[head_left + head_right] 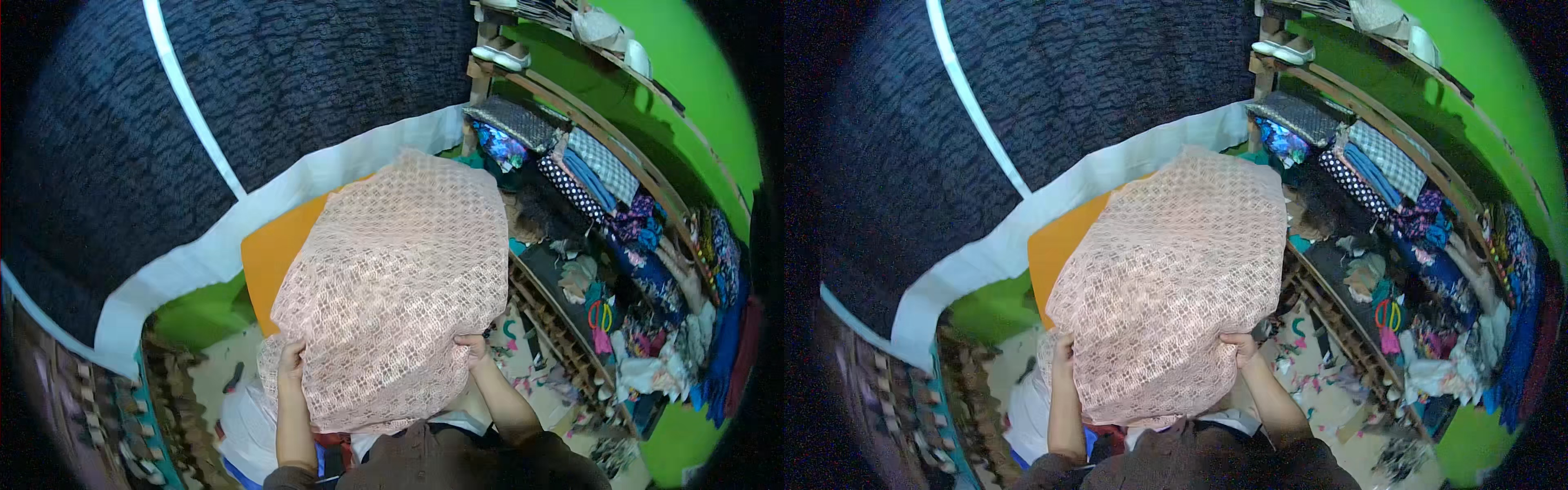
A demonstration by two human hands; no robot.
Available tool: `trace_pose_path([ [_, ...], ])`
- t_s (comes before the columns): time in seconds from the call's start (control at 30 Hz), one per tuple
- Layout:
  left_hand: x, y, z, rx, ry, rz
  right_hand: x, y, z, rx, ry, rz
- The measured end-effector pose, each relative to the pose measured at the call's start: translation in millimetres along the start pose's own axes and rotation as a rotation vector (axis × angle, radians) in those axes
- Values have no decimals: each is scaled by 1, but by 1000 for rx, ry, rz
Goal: Folding various pink garments on a small table and placing them on a shelf.
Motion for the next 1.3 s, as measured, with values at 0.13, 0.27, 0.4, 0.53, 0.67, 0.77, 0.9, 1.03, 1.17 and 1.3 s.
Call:
trace_pose_path([
  [0.13, -51, 90, 7, -103, 65, -87, -46, 36, 8, -240, -20, -138],
  [0.27, -124, 187, 24, 177, -306, 51, -102, 70, 23, -388, -269, -170],
  [0.4, -165, 182, -26, -6, -84, 143, -116, 83, 76, -331, -182, -95],
  [0.53, -180, 161, -33, -224, -26, 225, -108, 69, 140, -610, -99, -79],
  [0.67, -239, 148, -52, 452, -254, 319, -139, 39, 98, -663, -4, -49],
  [0.77, -278, 169, -24, 331, -267, 247, -155, 35, 150, -791, 81, -40],
  [0.9, -346, 198, -19, 139, -212, 307, -215, 9, 156, -820, 34, -27],
  [1.03, -364, 209, -44, 421, -117, 39, -263, 50, 195, -784, 16, 144],
  [1.17, -411, 207, -70, 352, -50, -154, -289, 39, 60, -390, 261, -7],
  [1.3, -405, 227, -54, 340, 120, -421, -316, 54, 30, -503, 138, 48],
])
Point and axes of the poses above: each hand's wrist, its own x-axis towards the middle knuckle, its own z-axis out of the back of the hand, y = z × x, the point moved 2 cm from there along x, towards the middle knuckle, and after that the axes turned 4 degrees about z, right-handed, at the moved point
